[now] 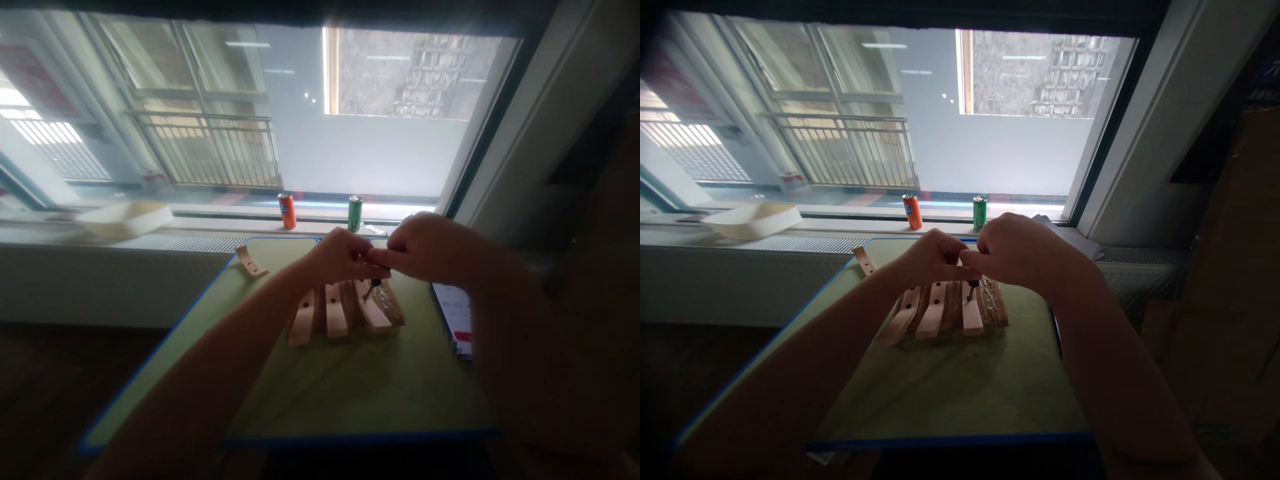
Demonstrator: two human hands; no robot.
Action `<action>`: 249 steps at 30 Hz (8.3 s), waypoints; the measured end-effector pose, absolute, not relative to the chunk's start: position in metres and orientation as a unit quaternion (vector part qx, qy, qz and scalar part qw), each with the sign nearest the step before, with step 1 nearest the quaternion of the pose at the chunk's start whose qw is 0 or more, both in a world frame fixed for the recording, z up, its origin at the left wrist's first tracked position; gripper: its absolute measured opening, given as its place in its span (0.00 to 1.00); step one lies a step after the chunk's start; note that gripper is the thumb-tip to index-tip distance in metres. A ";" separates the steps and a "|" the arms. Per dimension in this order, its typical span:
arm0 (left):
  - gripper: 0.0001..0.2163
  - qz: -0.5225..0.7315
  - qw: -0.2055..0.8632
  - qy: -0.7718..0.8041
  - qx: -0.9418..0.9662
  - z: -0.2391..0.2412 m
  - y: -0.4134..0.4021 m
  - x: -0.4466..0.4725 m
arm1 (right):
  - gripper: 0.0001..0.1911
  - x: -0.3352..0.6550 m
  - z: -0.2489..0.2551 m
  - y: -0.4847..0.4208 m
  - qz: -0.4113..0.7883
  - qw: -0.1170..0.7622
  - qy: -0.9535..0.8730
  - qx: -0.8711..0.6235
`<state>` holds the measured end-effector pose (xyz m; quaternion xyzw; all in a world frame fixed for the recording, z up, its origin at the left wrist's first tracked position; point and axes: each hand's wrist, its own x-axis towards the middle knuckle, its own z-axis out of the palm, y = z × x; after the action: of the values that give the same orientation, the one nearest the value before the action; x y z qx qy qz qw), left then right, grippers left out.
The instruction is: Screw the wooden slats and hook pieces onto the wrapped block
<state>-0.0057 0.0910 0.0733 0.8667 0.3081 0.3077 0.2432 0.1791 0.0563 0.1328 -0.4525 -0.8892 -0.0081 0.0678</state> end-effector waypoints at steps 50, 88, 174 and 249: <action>0.13 0.205 0.269 0.283 0.897 0.076 0.093 -0.012 | 0.33 0.168 0.130 0.051 -0.090 0.093 -0.880 -0.457; 0.12 0.249 0.233 0.276 0.898 0.072 0.093 -0.007 | 0.12 0.182 0.137 0.048 0.001 0.128 -0.919 -0.374; 0.08 0.280 0.289 0.238 0.884 0.079 0.092 -0.012 | 0.16 0.182 0.136 0.045 -0.017 0.069 -0.909 -0.411; 0.12 0.288 0.337 0.236 0.865 0.060 0.097 -0.001 | 0.22 0.184 0.137 0.040 -0.010 0.082 -0.886 -0.456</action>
<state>-0.0008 0.0974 0.0601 0.8649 0.2359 0.2879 0.3368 0.1839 0.0398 0.1375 -0.4561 -0.8861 -0.0096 0.0819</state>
